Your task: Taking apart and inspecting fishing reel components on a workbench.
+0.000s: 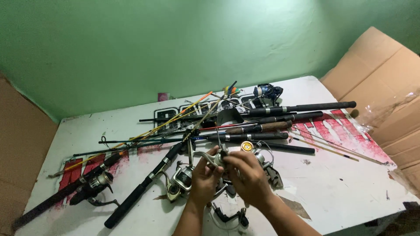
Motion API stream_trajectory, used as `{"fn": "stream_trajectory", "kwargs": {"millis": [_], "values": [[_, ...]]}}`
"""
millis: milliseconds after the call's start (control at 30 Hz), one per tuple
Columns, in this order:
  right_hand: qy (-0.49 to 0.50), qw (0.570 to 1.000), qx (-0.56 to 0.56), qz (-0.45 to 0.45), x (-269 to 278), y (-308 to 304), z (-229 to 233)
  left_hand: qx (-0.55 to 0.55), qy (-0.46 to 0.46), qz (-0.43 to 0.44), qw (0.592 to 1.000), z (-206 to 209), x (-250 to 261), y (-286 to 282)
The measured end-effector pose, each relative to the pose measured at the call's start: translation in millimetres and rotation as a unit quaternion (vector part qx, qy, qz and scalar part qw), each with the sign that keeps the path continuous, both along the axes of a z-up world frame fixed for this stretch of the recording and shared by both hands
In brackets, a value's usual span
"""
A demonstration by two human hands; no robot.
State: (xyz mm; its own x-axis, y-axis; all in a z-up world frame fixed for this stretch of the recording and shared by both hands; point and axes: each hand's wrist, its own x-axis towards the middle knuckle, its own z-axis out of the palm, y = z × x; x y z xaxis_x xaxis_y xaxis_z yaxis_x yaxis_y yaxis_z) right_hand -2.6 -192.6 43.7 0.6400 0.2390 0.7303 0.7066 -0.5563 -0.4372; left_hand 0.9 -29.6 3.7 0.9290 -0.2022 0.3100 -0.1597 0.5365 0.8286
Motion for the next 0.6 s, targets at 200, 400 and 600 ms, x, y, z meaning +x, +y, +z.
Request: {"fn": "stream_trajectory", "kwargs": {"millis": [200, 400, 600], "values": [[0.001, 0.999, 0.010, -0.043, -1, 0, 15, 0.083, -0.049, 0.040, 0.995, 3, -1, 1], [-0.003, 0.999, -0.005, -0.040, -1, -1, 20, 0.038, -0.009, 0.032, 0.999, -2, -2, 4], [-0.017, 1.000, -0.016, -0.019, 8, -3, -6, -0.032, 0.012, 0.014, 0.999, -5, 3, 1]]}}
